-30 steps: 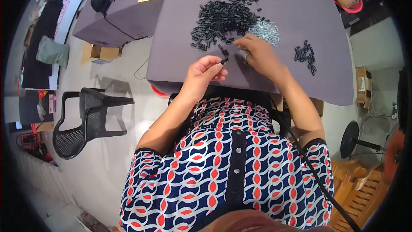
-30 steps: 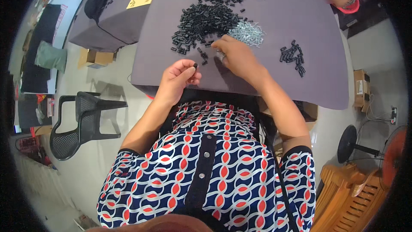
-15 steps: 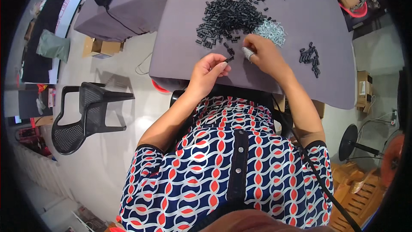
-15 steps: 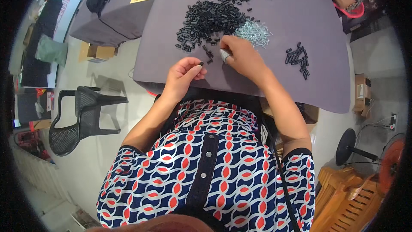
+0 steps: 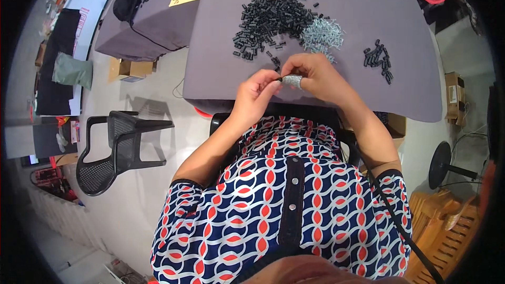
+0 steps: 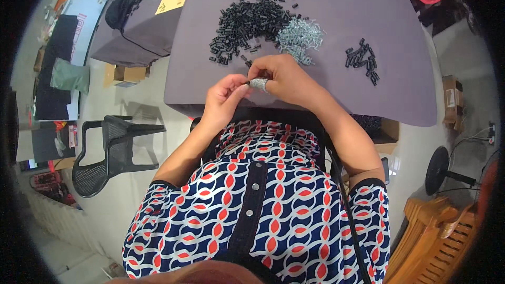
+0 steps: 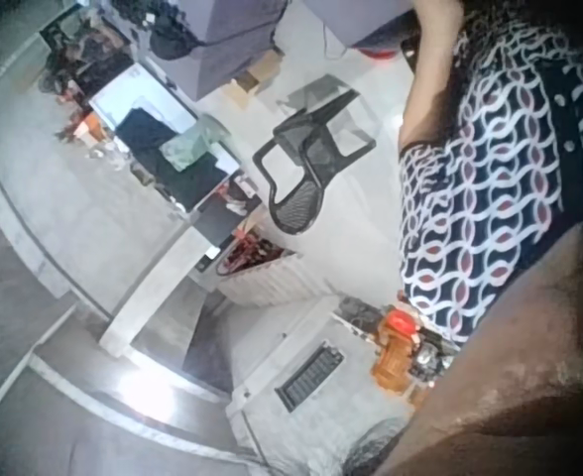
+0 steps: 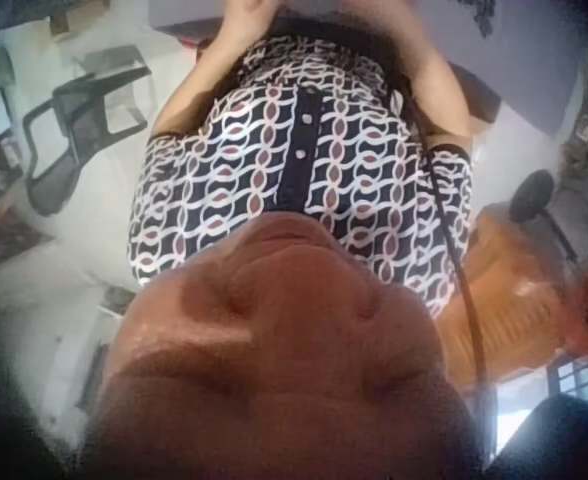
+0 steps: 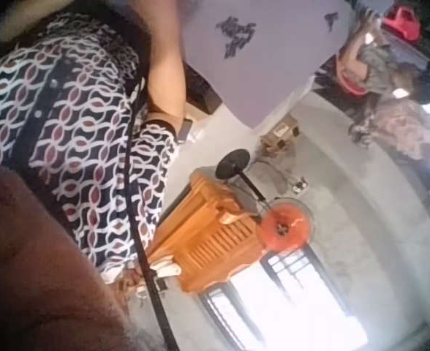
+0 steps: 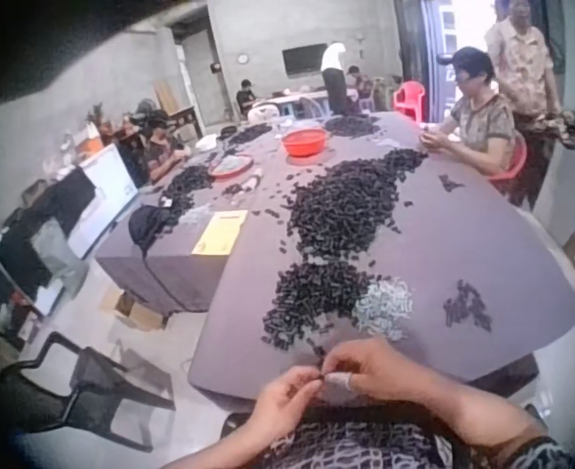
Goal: Assembling small black plastic components into metal connectors manually.
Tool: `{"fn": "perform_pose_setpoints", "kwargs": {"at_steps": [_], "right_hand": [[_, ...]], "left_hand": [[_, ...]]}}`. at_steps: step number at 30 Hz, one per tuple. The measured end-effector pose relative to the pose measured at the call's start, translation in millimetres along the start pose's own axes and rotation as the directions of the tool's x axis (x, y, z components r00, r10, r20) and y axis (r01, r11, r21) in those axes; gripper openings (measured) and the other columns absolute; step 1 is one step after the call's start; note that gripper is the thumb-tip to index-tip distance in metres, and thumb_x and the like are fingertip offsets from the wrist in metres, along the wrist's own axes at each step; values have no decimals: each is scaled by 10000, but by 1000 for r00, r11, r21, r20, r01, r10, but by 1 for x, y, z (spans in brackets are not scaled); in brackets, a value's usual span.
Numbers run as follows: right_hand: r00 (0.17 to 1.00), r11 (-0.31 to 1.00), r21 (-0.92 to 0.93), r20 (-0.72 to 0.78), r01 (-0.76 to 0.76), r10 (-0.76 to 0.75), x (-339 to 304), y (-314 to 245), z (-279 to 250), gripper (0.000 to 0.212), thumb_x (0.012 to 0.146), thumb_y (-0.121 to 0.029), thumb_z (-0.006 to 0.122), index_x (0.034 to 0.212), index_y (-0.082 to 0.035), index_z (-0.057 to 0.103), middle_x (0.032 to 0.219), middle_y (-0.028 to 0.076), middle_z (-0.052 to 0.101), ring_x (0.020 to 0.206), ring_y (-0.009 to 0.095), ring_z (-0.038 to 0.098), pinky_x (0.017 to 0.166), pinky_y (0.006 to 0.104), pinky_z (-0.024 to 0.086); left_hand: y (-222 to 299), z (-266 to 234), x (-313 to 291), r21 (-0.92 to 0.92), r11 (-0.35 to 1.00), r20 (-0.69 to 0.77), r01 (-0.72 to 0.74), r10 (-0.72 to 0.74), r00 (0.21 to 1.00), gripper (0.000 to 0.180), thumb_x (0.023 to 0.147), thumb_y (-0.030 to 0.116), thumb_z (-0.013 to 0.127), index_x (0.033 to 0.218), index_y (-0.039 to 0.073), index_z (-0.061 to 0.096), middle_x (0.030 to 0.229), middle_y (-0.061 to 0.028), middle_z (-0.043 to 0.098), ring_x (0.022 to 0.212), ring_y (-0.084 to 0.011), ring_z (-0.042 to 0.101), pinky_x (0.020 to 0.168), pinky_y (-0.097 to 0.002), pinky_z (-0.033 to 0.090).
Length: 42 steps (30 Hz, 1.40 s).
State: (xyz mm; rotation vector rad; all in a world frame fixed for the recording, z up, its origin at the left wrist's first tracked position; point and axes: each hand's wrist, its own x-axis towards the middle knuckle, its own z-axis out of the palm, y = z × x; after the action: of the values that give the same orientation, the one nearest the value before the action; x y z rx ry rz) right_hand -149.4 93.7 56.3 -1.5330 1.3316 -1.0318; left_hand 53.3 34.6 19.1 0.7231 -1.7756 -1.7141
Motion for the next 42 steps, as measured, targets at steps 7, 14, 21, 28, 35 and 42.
{"fn": "perform_pose_setpoints", "kwargs": {"at_steps": [7,14,21,28,35,42], "right_hand": [[999,990,-132,20,38,-36,-1,-6,1,87,846,61,634,915,9,639,759,-21,618,696,45,555,610,223,444],[986,983,172,-143,-62,87,-5,8,13,139,837,61,649,964,5,663,854,21,654,791,69,617,687,221,491],[935,932,-294,-220,209,-279,-11,0,20,289,798,53,667,1073,-32,692,877,99,658,753,214,667,652,302,507],[962,906,-376,-105,195,-250,-7,-13,14,264,805,35,670,1060,-32,666,890,116,681,764,247,674,692,342,520],[988,989,148,-146,-26,48,-7,-14,10,212,871,88,609,1066,5,614,928,26,671,857,94,650,743,249,524],[988,975,221,-144,-15,48,-1,-5,12,234,882,87,611,1103,21,575,973,63,673,908,121,668,797,261,546]], "left_hand": [[-7,-1,-4,247,967,26,-60,55,998,143,989,62,588,1107,-4,633,904,-32,682,848,-90,643,789,-232,509],[-8,4,9,-479,859,-39,180,-226,973,145,970,108,630,1082,23,667,908,-32,696,796,-97,649,737,-232,524],[-16,5,10,-501,851,-66,154,-215,974,153,942,85,663,1077,18,689,900,-20,689,756,-92,630,695,-231,515],[-4,-2,15,-499,837,28,225,-244,969,145,951,43,622,1082,8,676,904,-50,697,733,-130,666,686,-253,549],[-4,-3,19,-736,617,92,278,-315,945,190,957,187,659,1120,89,652,974,-1,667,893,-120,624,758,-284,483],[-9,10,19,-757,592,102,277,-312,945,179,974,193,640,1129,106,652,949,21,648,867,-94,574,743,-263,439]]}}
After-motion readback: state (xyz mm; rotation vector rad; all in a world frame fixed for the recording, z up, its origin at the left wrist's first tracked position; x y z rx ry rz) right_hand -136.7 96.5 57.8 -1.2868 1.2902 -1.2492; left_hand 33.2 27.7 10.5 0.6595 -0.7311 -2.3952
